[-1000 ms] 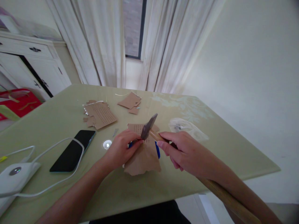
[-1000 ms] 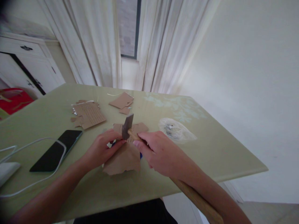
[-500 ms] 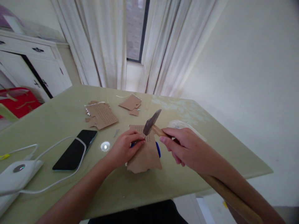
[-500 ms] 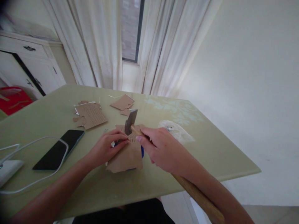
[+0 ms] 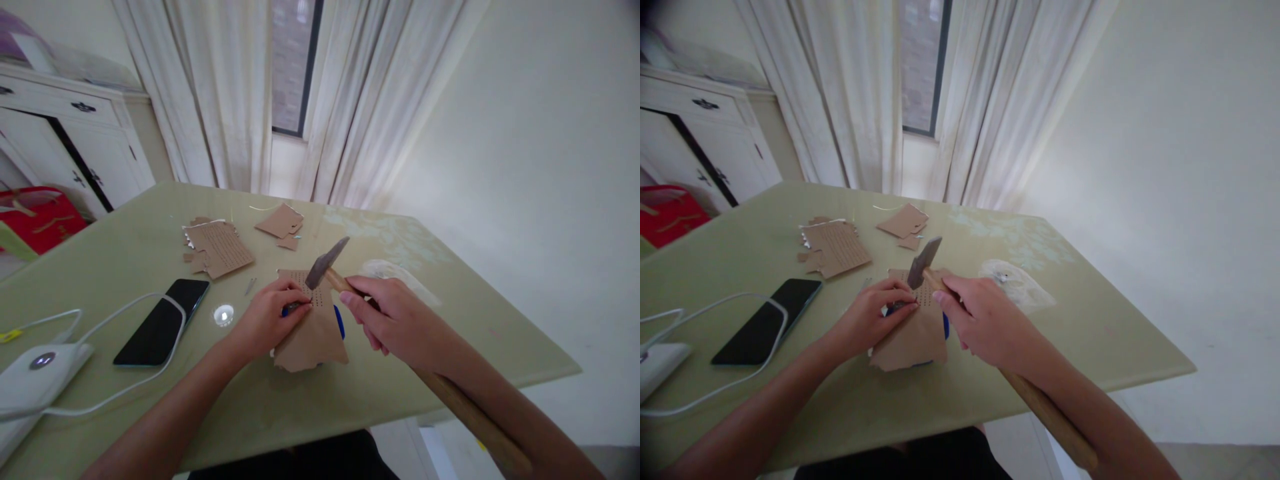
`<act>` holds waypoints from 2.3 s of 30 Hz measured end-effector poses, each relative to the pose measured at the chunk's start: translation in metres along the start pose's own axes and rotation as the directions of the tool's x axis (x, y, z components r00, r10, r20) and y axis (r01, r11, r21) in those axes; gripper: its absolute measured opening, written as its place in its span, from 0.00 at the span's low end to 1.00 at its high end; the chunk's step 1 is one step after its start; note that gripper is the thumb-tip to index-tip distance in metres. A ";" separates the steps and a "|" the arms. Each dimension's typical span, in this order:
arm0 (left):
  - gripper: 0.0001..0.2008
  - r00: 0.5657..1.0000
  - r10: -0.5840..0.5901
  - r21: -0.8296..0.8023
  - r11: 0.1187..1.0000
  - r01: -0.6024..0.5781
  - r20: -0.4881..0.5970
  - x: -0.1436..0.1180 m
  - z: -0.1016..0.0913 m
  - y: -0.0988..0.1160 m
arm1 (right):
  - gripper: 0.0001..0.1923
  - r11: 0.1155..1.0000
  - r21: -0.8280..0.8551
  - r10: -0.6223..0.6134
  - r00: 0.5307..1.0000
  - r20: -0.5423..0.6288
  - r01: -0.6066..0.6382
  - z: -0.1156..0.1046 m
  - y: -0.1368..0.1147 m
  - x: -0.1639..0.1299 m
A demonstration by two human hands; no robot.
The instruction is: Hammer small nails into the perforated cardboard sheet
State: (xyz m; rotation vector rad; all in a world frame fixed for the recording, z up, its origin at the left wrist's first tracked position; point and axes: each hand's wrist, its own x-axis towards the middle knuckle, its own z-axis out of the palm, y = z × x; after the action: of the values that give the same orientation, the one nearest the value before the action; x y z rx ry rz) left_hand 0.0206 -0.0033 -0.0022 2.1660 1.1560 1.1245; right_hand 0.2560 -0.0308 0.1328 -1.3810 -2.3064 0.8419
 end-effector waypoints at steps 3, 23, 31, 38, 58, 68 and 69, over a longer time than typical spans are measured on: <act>0.08 0.999 -0.039 -0.004 0.999 0.039 0.020 -0.001 0.001 0.000 | 0.19 0.998 -0.061 0.020 0.996 0.088 -0.014 0.002 0.000 0.000; 0.14 0.994 -0.112 -0.001 0.994 0.112 0.008 -0.007 0.000 0.006 | 0.18 1.000 0.029 0.001 0.998 0.055 -0.002 0.024 0.022 0.001; 0.19 0.921 -0.276 -0.127 0.960 0.250 -0.277 -0.001 -0.018 -0.005 | 0.20 0.733 0.680 0.088 0.994 -0.068 -0.018 0.035 0.072 0.036; 0.19 0.882 -0.461 0.321 0.824 0.467 -0.099 -0.005 -0.046 -0.054 | 0.26 0.348 0.937 0.301 0.948 -0.103 -0.009 0.074 0.134 0.074; 0.13 0.857 -0.315 0.286 0.847 0.447 -0.408 -0.008 -0.035 -0.045 | 0.25 0.402 0.902 0.274 0.960 0.048 -0.160 0.094 0.126 0.065; 0.05 0.967 -0.207 -0.098 0.976 0.194 -0.146 -0.011 -0.023 0.002 | 0.24 0.369 0.916 0.169 0.980 0.102 -0.159 0.107 0.119 0.063; 0.05 0.972 -0.197 -0.095 0.978 0.186 -0.126 -0.010 -0.023 0.004 | 0.24 0.364 0.917 0.167 0.980 0.106 -0.161 0.108 0.118 0.062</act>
State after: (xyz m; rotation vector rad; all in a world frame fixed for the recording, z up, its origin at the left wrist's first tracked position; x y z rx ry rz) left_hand 0.0003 -0.0139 0.0095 1.8952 1.3215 1.2238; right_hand 0.2478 0.0315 -0.0271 -1.0001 -1.1651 1.8093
